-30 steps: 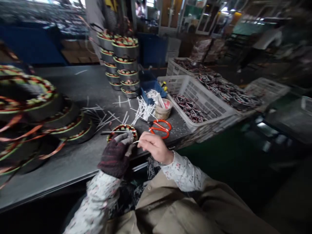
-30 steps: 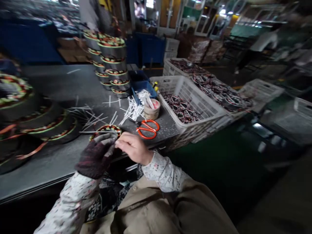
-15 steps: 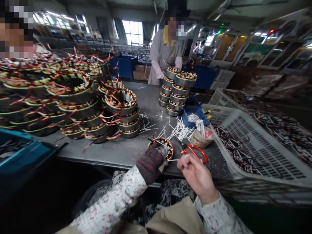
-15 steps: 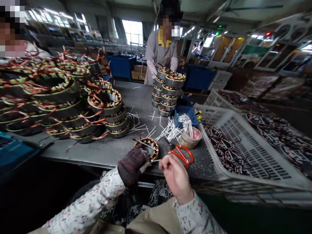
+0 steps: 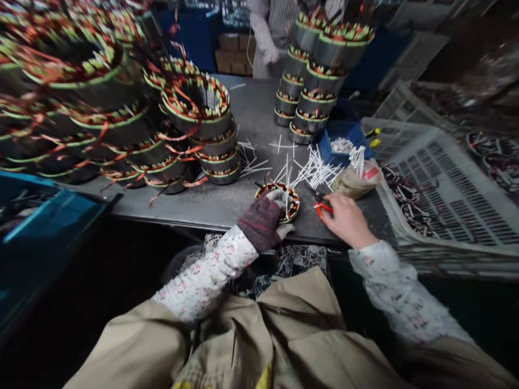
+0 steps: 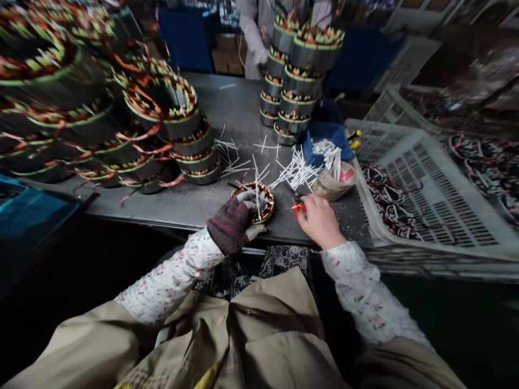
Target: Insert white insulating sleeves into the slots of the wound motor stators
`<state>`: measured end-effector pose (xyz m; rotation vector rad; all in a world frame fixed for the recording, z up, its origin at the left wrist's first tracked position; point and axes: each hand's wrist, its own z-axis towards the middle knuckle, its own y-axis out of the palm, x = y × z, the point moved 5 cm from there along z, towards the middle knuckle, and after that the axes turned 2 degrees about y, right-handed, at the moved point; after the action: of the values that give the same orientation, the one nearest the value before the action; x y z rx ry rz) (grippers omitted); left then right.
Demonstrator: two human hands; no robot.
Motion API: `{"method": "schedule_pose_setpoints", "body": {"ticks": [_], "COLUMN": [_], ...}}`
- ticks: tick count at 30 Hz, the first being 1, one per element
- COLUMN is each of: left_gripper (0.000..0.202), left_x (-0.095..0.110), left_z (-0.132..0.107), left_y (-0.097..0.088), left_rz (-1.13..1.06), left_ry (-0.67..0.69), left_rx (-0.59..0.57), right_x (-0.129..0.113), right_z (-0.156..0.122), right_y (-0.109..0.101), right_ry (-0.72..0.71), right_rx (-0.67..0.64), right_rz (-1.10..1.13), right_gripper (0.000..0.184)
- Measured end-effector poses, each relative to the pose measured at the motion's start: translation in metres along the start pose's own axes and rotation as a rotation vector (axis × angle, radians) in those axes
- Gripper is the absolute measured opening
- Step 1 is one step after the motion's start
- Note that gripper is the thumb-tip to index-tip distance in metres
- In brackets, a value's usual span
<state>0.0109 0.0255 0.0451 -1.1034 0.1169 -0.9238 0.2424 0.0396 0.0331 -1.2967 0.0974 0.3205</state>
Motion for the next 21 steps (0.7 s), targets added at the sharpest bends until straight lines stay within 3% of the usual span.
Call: {"method": "schedule_pose_setpoints", "body": {"ticks": [3, 6, 11, 17, 21], "left_gripper": [0.061, 0.051, 0.044, 0.046, 0.046], "left_x": [0.009, 0.012, 0.001, -0.013, -0.014], "left_z": [0.008, 0.013, 0.009, 0.004, 0.004], "left_y": [0.007, 0.010, 0.002, 0.000, 0.002], "left_rz": [0.188, 0.297, 0.300, 0.251, 0.264], "left_ry": [0.015, 0.022, 0.085, 0.179, 0.205], "left_rx": [-0.192, -0.315, -0.321, -0.381, -0.364], "right_x": [0.027, 0.028, 0.011, -0.015, -0.035], "right_z": [0.002, 0.012, 0.024, 0.013, 0.018], "right_y": [0.013, 0.016, 0.008, -0.004, -0.006], "right_ry": [0.011, -0.021, -0.050, -0.155, -0.222], "right_rx": [-0.230, -0.269, -0.226, -0.178, -0.155], "right_rz": [-0.264, -0.365, -0.467, -0.180, -0.274], "right_gripper": [0.046, 0.054, 0.056, 0.052, 0.057]}}
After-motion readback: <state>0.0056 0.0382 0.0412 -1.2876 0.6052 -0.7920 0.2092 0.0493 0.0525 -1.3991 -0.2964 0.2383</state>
